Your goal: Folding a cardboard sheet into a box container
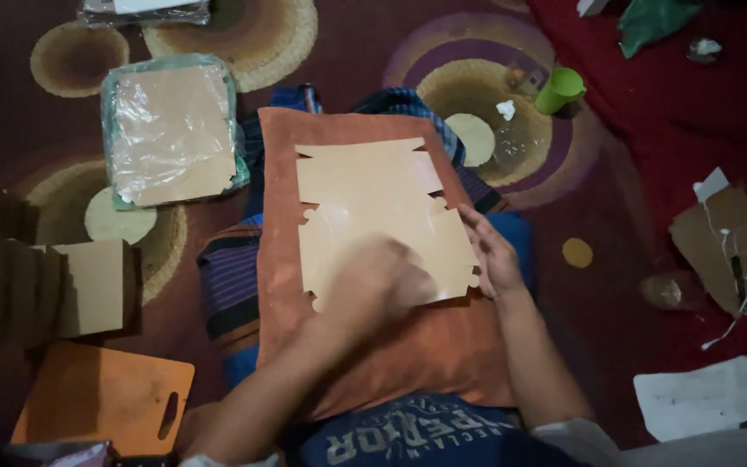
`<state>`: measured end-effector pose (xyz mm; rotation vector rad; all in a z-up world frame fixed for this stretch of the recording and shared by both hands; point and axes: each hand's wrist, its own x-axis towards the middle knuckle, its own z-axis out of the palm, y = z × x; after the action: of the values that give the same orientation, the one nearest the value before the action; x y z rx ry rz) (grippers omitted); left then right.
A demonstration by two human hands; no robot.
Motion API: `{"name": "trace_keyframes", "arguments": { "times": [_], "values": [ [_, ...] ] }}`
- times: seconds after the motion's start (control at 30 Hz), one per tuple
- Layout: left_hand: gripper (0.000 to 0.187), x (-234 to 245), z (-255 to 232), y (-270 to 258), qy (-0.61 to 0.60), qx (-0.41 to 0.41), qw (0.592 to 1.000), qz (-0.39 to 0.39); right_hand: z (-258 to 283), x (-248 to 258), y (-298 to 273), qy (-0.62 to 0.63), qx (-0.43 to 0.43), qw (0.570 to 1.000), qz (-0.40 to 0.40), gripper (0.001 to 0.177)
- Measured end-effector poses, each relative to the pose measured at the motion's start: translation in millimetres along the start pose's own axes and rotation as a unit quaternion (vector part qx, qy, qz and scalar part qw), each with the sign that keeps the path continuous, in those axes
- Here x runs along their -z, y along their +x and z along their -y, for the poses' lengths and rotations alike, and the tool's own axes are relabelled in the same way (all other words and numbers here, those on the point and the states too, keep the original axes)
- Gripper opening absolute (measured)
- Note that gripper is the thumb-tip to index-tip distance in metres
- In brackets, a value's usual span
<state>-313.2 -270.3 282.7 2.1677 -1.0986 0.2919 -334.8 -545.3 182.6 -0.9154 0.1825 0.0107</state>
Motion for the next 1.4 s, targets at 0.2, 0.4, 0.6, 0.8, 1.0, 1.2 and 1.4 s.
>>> {"name": "trace_keyframes", "arguments": {
  "times": [0.2, 0.4, 0.6, 0.8, 1.0, 1.2, 1.4],
  "values": [
    [0.080, 72.7, 19.3, -25.8, 0.201, 0.322, 0.920, -0.093, -7.9, 5.0, 10.6, -0.043, 0.014, 0.998, -0.040, 0.055],
    [0.090, 65.9, 7.1, -46.5, 0.127, 0.343, 0.929, -0.064, -6.9, 17.4, 4.5, -0.084, 0.043, 0.994, -0.055, 0.064],
    [0.079, 72.7, 8.6, -31.5, -0.067, 0.319, 0.937, -0.129, -6.0, 3.3, -0.4, -0.101, 0.058, 0.991, -0.074, 0.056],
    [0.063, 63.2, 5.1, -39.7, -0.072, 0.236, 0.943, -0.224, -15.6, 16.1, 1.8, -0.111, 0.058, 0.990, -0.058, 0.049],
    [0.058, 51.7, 17.1, -38.8, 0.049, 0.160, 0.960, -0.224, -10.4, 5.4, 0.1, -0.115, 0.086, 0.987, -0.065, 0.045],
    [0.061, 40.5, 23.6, -45.4, -0.004, 0.095, 0.977, -0.191, -9.1, 3.6, -1.7, -0.145, 0.093, 0.984, -0.053, 0.045],
    [0.056, 29.9, 29.5, -50.0, 0.060, 0.065, 0.995, -0.051, 0.2, -10.6, -8.1, -0.165, 0.103, 0.977, -0.089, 0.043]
  ]
}}
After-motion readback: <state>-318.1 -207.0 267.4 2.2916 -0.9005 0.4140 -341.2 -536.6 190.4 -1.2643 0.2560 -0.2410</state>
